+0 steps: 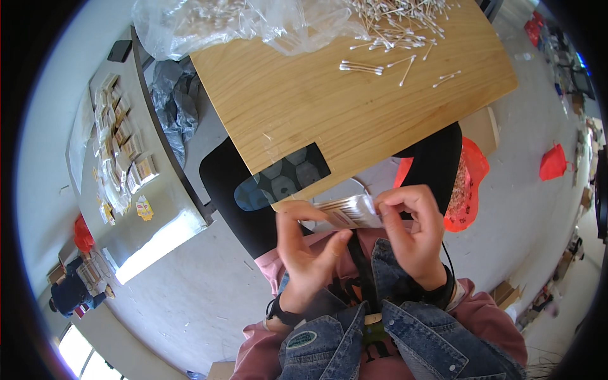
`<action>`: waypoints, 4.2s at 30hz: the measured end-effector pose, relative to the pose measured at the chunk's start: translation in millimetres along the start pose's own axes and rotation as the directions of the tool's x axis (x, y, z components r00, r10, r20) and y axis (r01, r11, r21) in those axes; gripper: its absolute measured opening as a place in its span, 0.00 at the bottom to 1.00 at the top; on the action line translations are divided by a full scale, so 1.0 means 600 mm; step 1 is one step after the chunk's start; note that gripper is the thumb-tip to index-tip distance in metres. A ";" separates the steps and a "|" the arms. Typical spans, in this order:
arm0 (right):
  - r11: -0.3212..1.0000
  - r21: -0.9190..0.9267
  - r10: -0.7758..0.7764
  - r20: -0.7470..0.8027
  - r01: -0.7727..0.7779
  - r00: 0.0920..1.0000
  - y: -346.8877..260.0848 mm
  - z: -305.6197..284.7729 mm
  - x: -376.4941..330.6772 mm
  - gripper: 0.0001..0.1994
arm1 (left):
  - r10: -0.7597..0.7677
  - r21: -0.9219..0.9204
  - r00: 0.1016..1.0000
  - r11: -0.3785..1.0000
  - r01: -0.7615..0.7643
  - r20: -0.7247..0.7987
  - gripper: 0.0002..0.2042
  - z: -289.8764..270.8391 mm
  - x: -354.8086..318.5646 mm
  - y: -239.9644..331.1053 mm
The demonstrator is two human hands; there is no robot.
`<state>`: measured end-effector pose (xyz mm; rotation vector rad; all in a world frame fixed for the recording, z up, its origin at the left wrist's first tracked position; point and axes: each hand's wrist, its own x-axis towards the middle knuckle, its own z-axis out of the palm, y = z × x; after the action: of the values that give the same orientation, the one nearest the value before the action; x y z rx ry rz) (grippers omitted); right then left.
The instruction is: Packing cotton swabs into small plastic bags.
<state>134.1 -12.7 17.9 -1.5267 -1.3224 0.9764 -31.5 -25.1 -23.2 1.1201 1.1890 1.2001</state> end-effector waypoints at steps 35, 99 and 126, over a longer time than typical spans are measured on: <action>0.411 0.692 0.325 0.497 -0.594 0.804 0.056 0.006 -0.049 0.12 | 0.236 0.141 0.971 0.963 -0.230 -0.029 0.26 0.041 -0.009 0.046; 0.866 0.458 0.139 0.163 -0.200 0.977 0.011 0.019 0.016 0.06 | -0.303 -0.377 0.927 0.903 0.205 -0.222 0.13 0.010 0.034 -0.015; 0.928 0.234 -0.353 0.311 0.289 0.882 -0.010 -0.020 0.017 0.20 | -0.075 -0.245 0.970 0.960 0.133 0.232 0.15 -0.004 0.032 0.004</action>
<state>144.8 -3.7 27.0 -0.9787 -1.6247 1.1461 -33.8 -5.8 -22.0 0.9534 0.8821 1.0828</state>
